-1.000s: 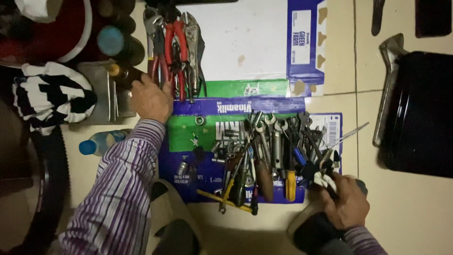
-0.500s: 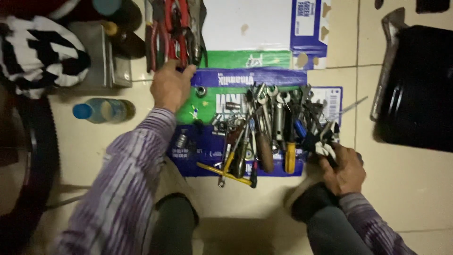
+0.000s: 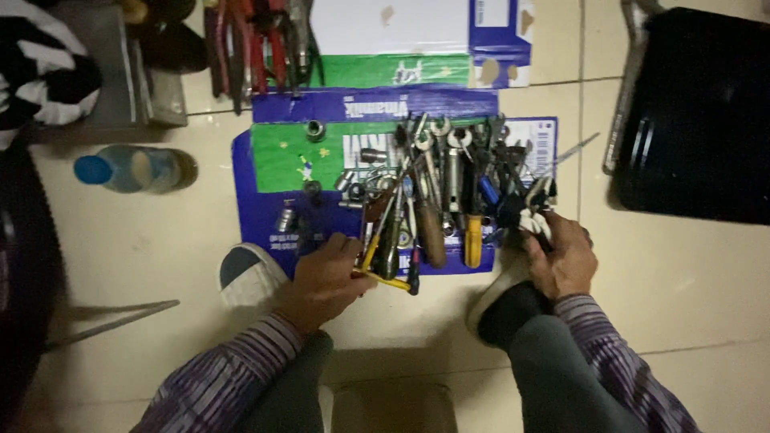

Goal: The person sits on the floor and wipes various tools with a cloth. They handle wrenches, pliers, and a yellow T-handle tool, cleaning them one by one and placing them back on a blue mat.

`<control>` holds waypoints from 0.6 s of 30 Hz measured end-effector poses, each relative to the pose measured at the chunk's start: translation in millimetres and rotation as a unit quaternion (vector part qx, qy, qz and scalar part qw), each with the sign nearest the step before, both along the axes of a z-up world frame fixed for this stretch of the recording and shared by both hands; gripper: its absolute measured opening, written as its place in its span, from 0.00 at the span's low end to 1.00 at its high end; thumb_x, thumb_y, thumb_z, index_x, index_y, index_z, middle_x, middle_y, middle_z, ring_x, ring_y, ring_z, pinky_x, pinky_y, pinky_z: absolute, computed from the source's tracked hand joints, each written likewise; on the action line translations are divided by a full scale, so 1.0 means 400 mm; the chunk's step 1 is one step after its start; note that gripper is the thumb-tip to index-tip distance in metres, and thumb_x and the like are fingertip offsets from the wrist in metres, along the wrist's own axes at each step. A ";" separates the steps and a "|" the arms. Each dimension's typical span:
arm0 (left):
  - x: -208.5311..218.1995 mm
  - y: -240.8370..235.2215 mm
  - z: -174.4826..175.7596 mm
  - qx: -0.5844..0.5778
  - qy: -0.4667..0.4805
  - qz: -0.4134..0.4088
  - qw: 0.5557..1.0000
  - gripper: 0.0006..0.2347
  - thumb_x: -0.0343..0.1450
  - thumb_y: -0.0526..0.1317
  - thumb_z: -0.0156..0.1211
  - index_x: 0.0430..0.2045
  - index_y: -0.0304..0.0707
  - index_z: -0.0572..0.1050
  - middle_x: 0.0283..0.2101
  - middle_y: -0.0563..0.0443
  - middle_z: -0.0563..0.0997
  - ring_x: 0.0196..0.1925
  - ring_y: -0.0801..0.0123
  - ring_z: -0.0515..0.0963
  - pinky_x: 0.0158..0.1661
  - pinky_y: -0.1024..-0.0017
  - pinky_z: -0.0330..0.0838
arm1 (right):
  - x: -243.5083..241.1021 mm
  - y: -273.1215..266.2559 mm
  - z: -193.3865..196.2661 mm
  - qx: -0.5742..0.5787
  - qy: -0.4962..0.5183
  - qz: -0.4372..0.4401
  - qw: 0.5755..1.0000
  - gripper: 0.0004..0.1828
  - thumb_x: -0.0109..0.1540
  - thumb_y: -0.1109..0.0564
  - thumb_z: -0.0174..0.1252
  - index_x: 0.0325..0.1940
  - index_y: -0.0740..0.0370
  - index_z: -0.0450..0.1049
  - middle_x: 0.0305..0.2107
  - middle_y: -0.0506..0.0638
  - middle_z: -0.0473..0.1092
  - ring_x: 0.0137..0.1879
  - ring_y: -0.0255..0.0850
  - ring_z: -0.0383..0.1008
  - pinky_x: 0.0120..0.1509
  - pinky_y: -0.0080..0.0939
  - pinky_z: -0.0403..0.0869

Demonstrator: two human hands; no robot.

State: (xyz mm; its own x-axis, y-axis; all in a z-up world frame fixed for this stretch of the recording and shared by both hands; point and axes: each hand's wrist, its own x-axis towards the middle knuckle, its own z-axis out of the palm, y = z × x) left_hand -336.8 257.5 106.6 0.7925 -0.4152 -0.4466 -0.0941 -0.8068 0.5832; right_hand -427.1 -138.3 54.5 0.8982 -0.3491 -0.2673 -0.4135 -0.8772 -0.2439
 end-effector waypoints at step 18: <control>-0.036 -0.006 -0.171 0.042 -0.083 -0.150 0.984 0.19 0.64 0.59 0.67 0.32 0.44 0.80 0.40 0.49 0.78 0.29 0.64 0.84 0.31 0.66 0.77 | -0.010 -0.014 -0.019 -0.001 0.005 -0.007 1.000 0.28 0.62 0.42 0.60 0.65 0.50 0.68 0.46 0.54 0.70 0.58 0.56 0.73 0.63 0.58 0.70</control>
State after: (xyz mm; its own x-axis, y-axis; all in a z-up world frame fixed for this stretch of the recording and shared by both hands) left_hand -351.1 255.1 38.0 0.7046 -0.6093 -0.3638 -0.4244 -0.7727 0.4721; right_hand -431.1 -143.9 47.0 0.8905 -0.3627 -0.2748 -0.4286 -0.8714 -0.2386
